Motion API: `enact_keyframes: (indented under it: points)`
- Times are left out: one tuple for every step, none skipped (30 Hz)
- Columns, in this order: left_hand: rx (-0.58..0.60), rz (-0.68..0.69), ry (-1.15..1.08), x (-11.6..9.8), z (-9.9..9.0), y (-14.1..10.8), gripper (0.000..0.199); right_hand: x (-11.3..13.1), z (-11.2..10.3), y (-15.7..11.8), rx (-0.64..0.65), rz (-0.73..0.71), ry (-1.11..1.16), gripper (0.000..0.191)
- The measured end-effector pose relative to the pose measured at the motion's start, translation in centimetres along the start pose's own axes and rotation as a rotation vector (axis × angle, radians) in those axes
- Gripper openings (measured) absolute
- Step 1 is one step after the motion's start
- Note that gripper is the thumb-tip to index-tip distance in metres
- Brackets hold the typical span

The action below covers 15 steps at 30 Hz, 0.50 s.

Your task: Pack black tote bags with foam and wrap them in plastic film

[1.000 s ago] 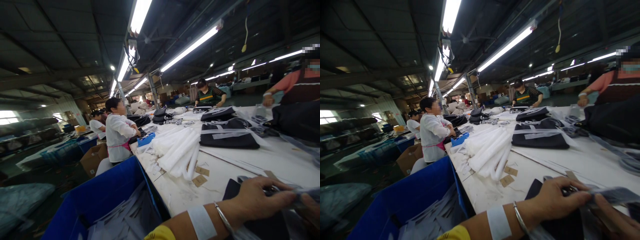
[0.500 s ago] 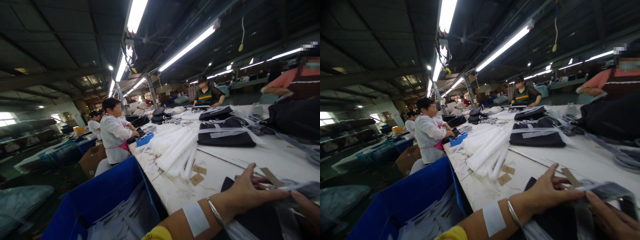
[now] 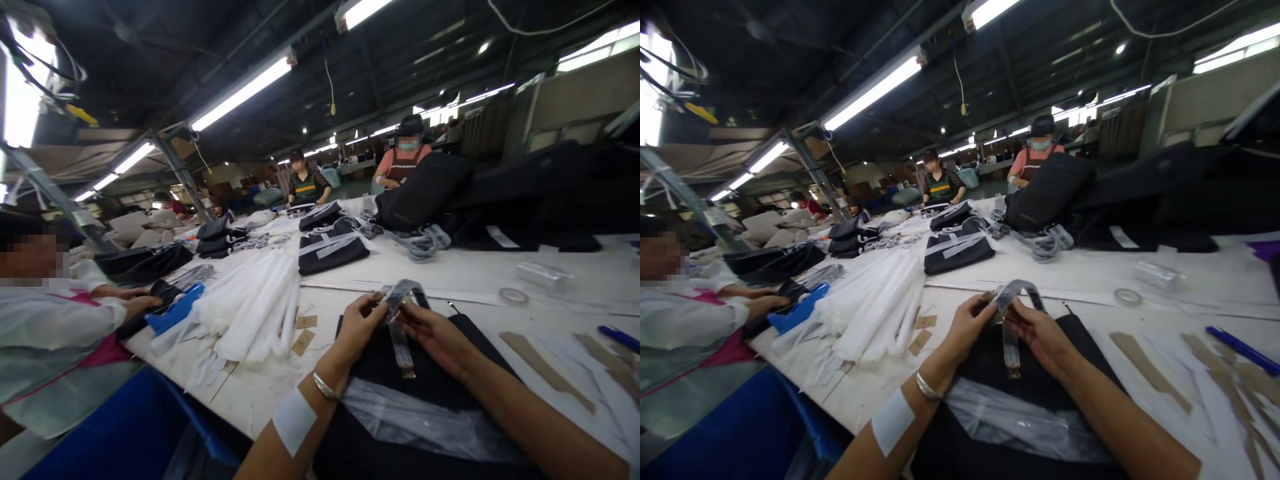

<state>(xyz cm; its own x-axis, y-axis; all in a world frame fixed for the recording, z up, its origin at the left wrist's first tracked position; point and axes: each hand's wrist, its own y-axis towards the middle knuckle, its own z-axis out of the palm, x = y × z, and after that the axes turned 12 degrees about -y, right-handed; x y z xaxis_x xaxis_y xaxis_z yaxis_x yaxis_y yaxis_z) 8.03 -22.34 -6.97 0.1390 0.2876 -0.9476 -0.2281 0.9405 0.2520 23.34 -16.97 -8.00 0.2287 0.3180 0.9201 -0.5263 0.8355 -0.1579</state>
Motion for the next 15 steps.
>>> enact_keyframes:
  points:
    - [-0.01,0.001,-0.006,-0.1,0.0,0.0,0.032,0.0,0.0,-0.1,0.011,-0.008,0.027,0.024]
    - [-0.018,0.003,-0.012,-0.2,0.0,-0.1,0.031,0.0,0.0,-0.1,0.033,-0.019,0.033,0.024]
    - [-0.022,0.006,-0.017,-0.3,0.0,-0.1,0.031,-0.1,0.1,-0.1,0.061,-0.035,0.021,0.027]
    - [-0.025,0.01,-0.02,-0.3,0.0,-0.1,0.031,-0.1,0.2,-0.1,0.085,-0.05,-0.003,0.03]
    - [-0.023,0.015,-0.022,-0.3,0.0,-0.1,0.032,-0.2,0.3,-0.1,0.094,-0.063,-0.031,0.033]
    - [-0.02,0.021,-0.021,-0.3,0.1,-0.2,0.032,-0.3,0.4,-0.1,0.085,-0.072,-0.06,0.035]
    - [-0.018,0.027,-0.017,-0.2,0.2,-0.2,0.033,-0.5,0.5,-0.1,0.061,-0.079,-0.088,0.036]
    - [-0.017,0.032,-0.008,-0.1,0.3,-0.2,0.032,-0.6,0.7,-0.1,0.024,-0.085,-0.113,0.036]
    - [-0.02,0.039,0.003,0.0,0.3,-0.2,0.031,-0.8,0.8,-0.1,-0.022,-0.089,-0.135,0.035]
    - [-0.025,0.046,0.015,0.2,0.4,-0.2,0.029,-0.9,0.9,-0.1,-0.065,-0.099,-0.156,0.035]
    - [-0.033,0.054,0.028,0.3,0.5,-0.2,0.027,-1.1,0.9,-0.1,-0.1,-0.116,-0.178,0.036]
    - [-0.041,0.064,0.042,0.5,0.6,-0.2,0.026,-1.2,1.0,-0.1,-0.132,-0.14,-0.201,0.037]
    - [-0.05,0.077,0.058,0.6,0.6,-0.2,0.024,-1.3,1.1,0.0,-0.158,-0.168,-0.231,0.039]
    - [-0.062,0.094,0.075,0.7,0.7,-0.2,0.023,-1.3,1.2,0.0,-0.181,-0.191,-0.269,0.042]
    - [-0.076,0.11,0.095,0.7,0.8,-0.2,0.022,-1.3,1.3,0.0,-0.202,-0.208,-0.315,0.044]
